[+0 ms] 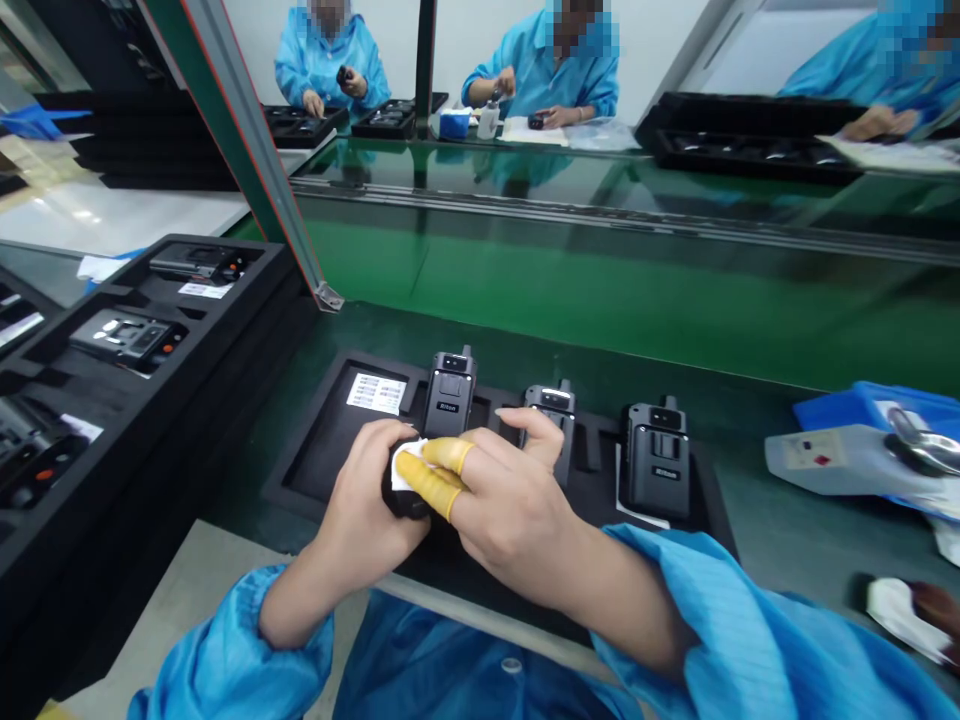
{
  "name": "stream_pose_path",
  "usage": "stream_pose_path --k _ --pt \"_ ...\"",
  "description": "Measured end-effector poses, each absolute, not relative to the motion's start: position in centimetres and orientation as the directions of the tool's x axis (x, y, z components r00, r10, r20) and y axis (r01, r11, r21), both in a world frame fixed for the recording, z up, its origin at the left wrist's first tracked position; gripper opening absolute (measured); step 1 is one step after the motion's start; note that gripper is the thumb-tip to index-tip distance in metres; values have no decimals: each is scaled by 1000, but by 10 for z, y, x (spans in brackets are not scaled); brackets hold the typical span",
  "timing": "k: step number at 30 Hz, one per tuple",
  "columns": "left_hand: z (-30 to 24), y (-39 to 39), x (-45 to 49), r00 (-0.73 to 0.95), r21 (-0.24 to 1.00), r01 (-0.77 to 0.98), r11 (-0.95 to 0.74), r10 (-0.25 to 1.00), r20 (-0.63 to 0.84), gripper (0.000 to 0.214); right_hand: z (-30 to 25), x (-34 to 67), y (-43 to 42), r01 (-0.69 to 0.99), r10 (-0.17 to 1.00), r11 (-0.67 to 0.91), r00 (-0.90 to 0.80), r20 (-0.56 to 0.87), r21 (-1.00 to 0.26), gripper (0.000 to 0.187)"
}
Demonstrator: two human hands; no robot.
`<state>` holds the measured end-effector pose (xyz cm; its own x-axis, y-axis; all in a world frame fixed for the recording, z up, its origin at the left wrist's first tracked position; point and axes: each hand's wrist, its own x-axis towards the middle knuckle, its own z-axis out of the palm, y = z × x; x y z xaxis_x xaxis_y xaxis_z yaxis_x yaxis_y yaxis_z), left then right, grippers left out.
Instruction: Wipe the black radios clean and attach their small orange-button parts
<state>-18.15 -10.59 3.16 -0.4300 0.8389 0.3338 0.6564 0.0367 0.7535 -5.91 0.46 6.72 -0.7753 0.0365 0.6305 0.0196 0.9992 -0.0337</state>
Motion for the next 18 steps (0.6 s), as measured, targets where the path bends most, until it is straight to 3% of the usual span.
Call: stream_pose_path --k 4,12,18 --pt "33 -105 -182 -436 755 654 33 833 341 56 67 -55 8 1 26 999 -799 600 -42 36" --pt "36 -105 -184 -468 772 630 84 834 291 54 69 -43 16 169 145 986 -798 586 -13 32" --pt "36 -105 -183 -460 770 634 72 835 301 54 67 -58 6 57 32 998 -757 653 17 29"
